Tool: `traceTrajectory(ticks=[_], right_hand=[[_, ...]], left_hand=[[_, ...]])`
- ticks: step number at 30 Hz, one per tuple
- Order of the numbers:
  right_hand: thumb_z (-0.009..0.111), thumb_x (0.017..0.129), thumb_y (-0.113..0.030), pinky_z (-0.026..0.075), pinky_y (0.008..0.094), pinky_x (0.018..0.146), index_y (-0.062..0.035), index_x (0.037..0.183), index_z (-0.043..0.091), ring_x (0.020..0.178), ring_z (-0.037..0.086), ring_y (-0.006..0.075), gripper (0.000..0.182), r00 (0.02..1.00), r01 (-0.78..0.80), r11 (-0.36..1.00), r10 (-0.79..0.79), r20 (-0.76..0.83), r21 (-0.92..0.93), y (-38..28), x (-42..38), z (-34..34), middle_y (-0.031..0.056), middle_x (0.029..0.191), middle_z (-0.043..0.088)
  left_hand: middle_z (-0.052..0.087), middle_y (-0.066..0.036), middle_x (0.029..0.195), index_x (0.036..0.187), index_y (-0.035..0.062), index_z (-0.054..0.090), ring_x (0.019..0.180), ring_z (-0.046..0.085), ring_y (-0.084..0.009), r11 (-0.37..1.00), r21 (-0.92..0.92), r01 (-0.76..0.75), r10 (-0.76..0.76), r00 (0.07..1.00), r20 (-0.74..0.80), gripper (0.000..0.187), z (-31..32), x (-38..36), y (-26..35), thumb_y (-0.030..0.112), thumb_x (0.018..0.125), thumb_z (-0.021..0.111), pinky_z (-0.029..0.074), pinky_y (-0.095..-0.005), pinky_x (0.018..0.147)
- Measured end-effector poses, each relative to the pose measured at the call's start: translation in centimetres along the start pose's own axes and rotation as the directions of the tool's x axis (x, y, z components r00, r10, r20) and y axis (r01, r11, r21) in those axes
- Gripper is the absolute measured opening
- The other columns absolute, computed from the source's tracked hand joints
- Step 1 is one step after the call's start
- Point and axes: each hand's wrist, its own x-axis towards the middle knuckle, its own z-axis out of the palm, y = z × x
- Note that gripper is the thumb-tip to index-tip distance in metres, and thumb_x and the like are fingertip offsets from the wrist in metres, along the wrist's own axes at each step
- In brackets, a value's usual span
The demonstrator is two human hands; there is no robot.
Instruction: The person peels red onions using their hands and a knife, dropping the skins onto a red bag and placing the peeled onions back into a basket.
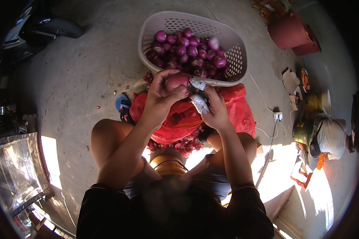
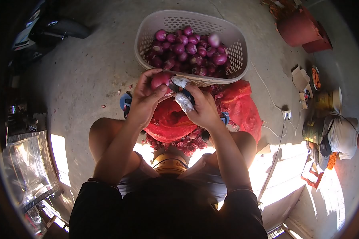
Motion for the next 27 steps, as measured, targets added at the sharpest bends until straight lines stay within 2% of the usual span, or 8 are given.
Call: traceTrajectory(ticks=[2, 5, 6, 9, 12, 16, 19, 27], right_hand=[[0.063, 0.077, -0.003, 0.049, 0.0331, 0.077, -0.0055, 0.115, 0.048, 0.091, 0.062, 0.0297, 0.041, 0.997, 0.069, 0.998, -0.069, -0.036, 0.005, 0.3, 0.1, 0.3, 0.0146, 0.105, 0.061], [0.059, 0.08, -0.002, 0.047, 0.031, 0.079, -0.0041, 0.118, 0.047, 0.094, 0.061, 0.025, 0.04, 0.99, -0.018, 0.983, 0.042, -0.131, 0.18, 1.1, 0.3, 0.8, 0.014, 0.109, 0.06], [0.055, 0.083, 0.0, 0.045, 0.0278, 0.082, -0.0028, 0.122, 0.045, 0.095, 0.058, 0.0178, 0.04, 0.992, -0.032, 0.977, 0.058, -0.117, 0.21, 1.0, 0.8, 0.3, 0.0115, 0.111, 0.059], [0.055, 0.084, 0.0, 0.044, 0.0259, 0.079, -0.0042, 0.126, 0.041, 0.088, 0.055, 0.011, 0.044, 0.982, -0.127, 0.878, 0.176, -0.064, 0.462, 1.2, 0.3, -0.4, 0.0106, 0.104, 0.059], [0.057, 0.083, 0.0, 0.043, 0.0251, 0.077, -0.0046, 0.129, 0.036, 0.084, 0.056, 0.0102, 0.051, 0.993, -0.079, 0.867, 0.111, -0.037, 0.493, 0.3, 0.0, -0.4, 0.01, 0.096, 0.061], [0.06, 0.081, -0.003, 0.041, 0.0235, 0.074, -0.0031, 0.132, 0.027, 0.08, 0.055, 0.012, 0.06, 0.982, -0.177, 0.935, 0.146, 0.123, 0.308, 0.1, -0.5, -0.8, 0.0087, 0.084, 0.062], [0.061, 0.081, -0.005, 0.041, 0.0254, 0.075, -0.0031, 0.132, 0.024, 0.079, 0.056, 0.0153, 0.063, 0.978, -0.147, 0.968, 0.112, 0.176, 0.202, 0.3, -0.6, -0.9, 0.0107, 0.086, 0.062], [0.06, 0.078, -0.005, 0.043, 0.0305, 0.077, -0.0027, 0.133, 0.02, 0.083, 0.059, 0.026, 0.068, 0.961, -0.175, 0.977, 0.143, 0.239, 0.123, -0.6, -0.4, -1.0, 0.0158, 0.09, 0.06]], left_hand=[[0.05, -0.009, 0.117, 0.121, 0.008, 0.039, 0.105, 0.053, -0.0181, 1.0, -0.022, 0.013, -0.013, 1.0, 0.0, 0.039, 0.0, 0.0, 0.1, 0.002, 0.086, 0.055, 0.046, -0.039, 0.091], [0.05, -0.01, 0.117, 0.122, 0.0074, 0.039, 0.106, 0.053, -0.0196, 0.999, -0.044, 0.03, -0.029, 0.999, 0.02, 0.04, 0.1, -0.1, 0.4, 0.002, 0.085, 0.055, 0.046, -0.0394, 0.091], [0.05, -0.01, 0.118, 0.123, 0.0074, 0.039, 0.107, 0.053, -0.0201, 0.999, -0.036, 0.037, -0.035, 0.999, 0.034, 0.041, 0.1, -0.3, 0.5, 0.002, 0.085, 0.055, 0.046, -0.0392, 0.091], [0.05, -0.01, 0.119, 0.125, 0.0076, 0.039, 0.108, 0.052, -0.0209, 0.999, -0.03, 0.044, -0.042, 0.997, 0.058, 0.043, 0.4, -0.3, 1.0, 0.004, 0.085, 0.056, 0.045, -0.0388, 0.092], [0.05, -0.01, 0.119, 0.126, 0.0081, 0.039, 0.107, 0.053, -0.0205, 0.999, -0.01, 0.04, -0.04, 0.998, 0.043, 0.042, 0.5, -0.2, 1.1, 0.009, 0.087, 0.054, 0.046, -0.0379, 0.089], [0.049, -0.009, 0.117, 0.126, 0.0093, 0.037, 0.102, 0.053, -0.0191, 0.998, -0.016, 0.063, -0.063, 0.998, -0.018, 0.039, 0.6, -0.1, 1.6, 0.019, 0.09, 0.051, 0.047, -0.036, 0.083], [0.048, -0.007, 0.115, 0.125, 0.0107, 0.035, 0.099, 0.052, -0.0181, 0.984, -0.156, 0.088, -0.098, 0.994, -0.057, 0.04, -0.1, -0.1, 1.5, 0.024, 0.09, 0.05, 0.046, -0.0348, 0.08], [0.045, -0.008, 0.118, 0.127, 0.0121, 0.032, 0.102, 0.05, -0.0174, 0.994, 0.006, 0.105, -0.104, 0.993, -0.061, 0.042, 0.0, 0.3, 1.5, 0.022, 0.09, 0.05, 0.043, -0.033, 0.082]])
